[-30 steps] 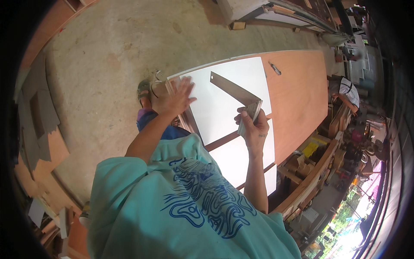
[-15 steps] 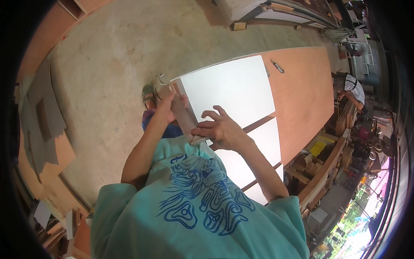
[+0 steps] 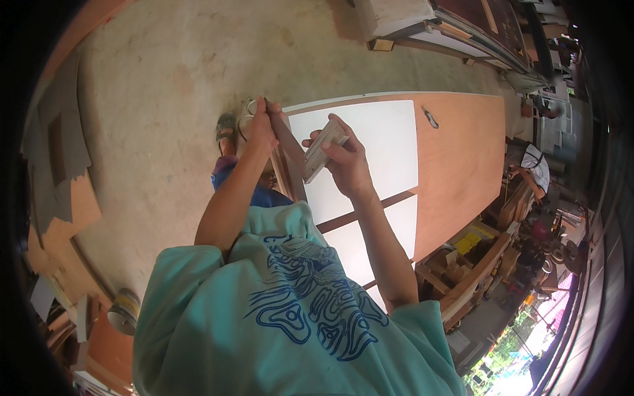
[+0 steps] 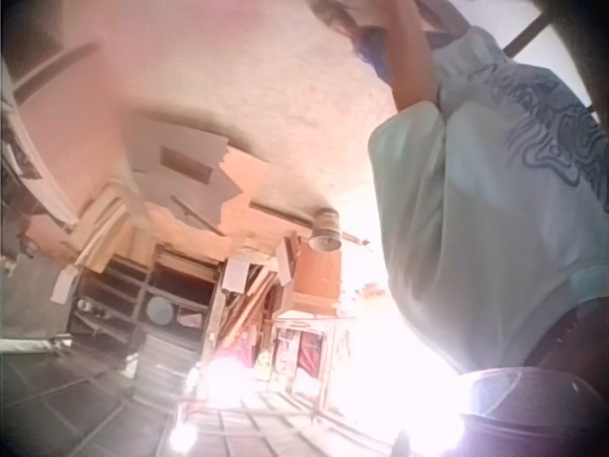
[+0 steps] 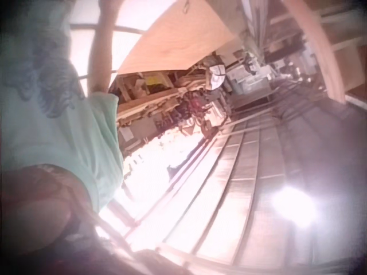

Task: The person uses a utility knife and a metal straightedge to score and cut white laminated plywood sheets on a workbench. They repeatedly align the straightedge, score the surface, and snap the sheet to separate pieces, stacking the cut panels on the bench.

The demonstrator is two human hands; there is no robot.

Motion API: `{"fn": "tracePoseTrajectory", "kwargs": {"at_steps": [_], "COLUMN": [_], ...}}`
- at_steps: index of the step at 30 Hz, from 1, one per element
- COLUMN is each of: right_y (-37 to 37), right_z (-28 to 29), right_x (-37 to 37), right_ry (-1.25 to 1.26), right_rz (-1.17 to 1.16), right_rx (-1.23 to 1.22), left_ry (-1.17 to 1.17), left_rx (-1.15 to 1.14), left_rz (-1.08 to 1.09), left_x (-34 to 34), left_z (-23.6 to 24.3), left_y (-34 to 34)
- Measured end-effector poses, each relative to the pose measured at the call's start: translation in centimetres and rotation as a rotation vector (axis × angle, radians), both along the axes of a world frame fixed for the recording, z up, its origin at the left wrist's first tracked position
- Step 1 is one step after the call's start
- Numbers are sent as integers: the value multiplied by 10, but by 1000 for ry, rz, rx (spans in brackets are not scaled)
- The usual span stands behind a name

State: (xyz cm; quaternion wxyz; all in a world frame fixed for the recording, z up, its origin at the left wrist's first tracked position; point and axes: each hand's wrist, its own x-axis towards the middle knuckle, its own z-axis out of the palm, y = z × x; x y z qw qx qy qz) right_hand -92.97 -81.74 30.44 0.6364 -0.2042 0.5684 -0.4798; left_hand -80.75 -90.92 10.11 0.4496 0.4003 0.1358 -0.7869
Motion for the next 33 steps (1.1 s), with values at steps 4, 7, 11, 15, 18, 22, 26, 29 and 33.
{"fn": "tracePoseTrajectory", "kwargs": {"at_steps": [4,7,11,15,18,22,26,29,33], "right_y": [-32,-41,-41,-42,-37,-30,-20,6,41], "right_z": [-11,-33,-56,-68,-69,-70,-68,-85,-98], "right_x": [5,12,12,10,8,10,10,10,7], "right_ry": [511,753,883,964,976,1065,1063,1025,952], "right_rz": [274,263,248,268,291,360,421,491,389], "right_rx": [-28,-55,-71,-58,-61,-105,-108,-175,-128], "left_ry": [-207,-193,-564,-822,-710,-629,-691,-705,-809], "left_rx": [-65,-148,-105,-296,-364,-314,-418,-427,-397], "left_rz": [-72,-136,-647,-852,-740,-990,-1044,-1150,-1120], "left_x": [7,9,1,-5,-2,-7,-19,-20,-25], "left_z": [-27,-38,-36,-55,-48,-31,-46,-67,-58], "left_y": [-7,-3,7,18,20,7,12,24,46]}}
